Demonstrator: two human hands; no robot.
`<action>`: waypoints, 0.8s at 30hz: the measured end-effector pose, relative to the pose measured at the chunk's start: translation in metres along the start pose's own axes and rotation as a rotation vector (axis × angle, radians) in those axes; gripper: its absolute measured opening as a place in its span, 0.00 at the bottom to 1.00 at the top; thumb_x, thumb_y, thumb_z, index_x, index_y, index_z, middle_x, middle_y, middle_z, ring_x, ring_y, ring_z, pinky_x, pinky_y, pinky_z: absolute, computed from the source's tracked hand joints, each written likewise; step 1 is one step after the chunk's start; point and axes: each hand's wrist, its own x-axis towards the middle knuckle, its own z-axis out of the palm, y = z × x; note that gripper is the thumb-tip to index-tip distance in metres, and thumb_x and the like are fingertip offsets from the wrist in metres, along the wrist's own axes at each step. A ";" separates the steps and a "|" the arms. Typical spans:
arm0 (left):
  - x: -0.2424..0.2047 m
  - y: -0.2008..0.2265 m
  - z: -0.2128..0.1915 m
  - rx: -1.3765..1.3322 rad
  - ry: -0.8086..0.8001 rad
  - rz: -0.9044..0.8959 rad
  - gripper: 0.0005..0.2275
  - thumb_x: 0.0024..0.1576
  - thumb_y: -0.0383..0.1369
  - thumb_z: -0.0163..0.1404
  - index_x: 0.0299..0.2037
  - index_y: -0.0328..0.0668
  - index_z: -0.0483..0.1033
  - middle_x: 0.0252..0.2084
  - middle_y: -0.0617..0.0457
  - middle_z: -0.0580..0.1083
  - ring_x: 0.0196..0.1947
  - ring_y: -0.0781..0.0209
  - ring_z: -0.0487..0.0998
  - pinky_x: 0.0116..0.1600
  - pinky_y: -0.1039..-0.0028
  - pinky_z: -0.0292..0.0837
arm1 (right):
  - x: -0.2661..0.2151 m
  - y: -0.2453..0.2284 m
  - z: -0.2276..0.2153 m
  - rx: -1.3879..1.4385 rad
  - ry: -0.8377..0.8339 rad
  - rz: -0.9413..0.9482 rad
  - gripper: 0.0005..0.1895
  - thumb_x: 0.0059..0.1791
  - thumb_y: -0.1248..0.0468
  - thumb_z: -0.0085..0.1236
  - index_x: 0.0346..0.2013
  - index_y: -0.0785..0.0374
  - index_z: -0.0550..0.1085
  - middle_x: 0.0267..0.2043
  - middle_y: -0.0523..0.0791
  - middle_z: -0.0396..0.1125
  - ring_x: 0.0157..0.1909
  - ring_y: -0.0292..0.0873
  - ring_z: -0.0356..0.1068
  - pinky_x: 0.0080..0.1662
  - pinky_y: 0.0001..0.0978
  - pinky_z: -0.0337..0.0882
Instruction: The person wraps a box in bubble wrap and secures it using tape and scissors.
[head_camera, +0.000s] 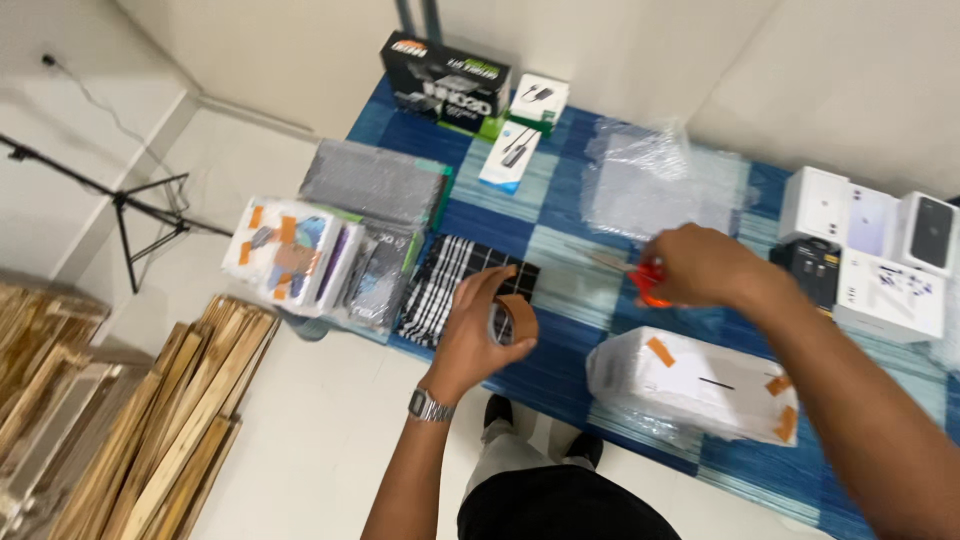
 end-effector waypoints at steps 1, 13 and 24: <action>0.001 -0.024 0.002 0.000 0.008 -0.012 0.44 0.53 0.36 0.76 0.80 0.30 0.70 0.79 0.28 0.69 0.84 0.22 0.60 0.80 0.30 0.65 | 0.023 -0.015 0.010 -0.006 -0.006 -0.011 0.29 0.45 0.47 0.80 0.61 0.46 0.90 0.49 0.48 0.88 0.53 0.57 0.90 0.52 0.47 0.87; -0.002 -0.266 0.081 0.536 -0.231 -0.270 0.47 0.57 0.45 0.75 0.83 0.33 0.64 0.83 0.37 0.65 0.85 0.34 0.58 0.83 0.38 0.69 | 0.240 -0.134 0.286 0.333 0.114 -0.083 0.17 0.44 0.59 0.71 0.38 0.73 0.85 0.25 0.55 0.76 0.29 0.63 0.84 0.31 0.54 0.83; -0.009 -0.125 0.044 -0.130 0.320 -0.032 0.15 0.73 0.34 0.59 0.69 0.48 0.85 0.66 0.50 0.82 0.73 0.44 0.77 0.76 0.40 0.73 | 0.234 -0.160 0.369 0.293 0.115 0.015 0.16 0.58 0.65 0.66 0.54 0.76 0.82 0.44 0.61 0.79 0.42 0.65 0.87 0.37 0.53 0.88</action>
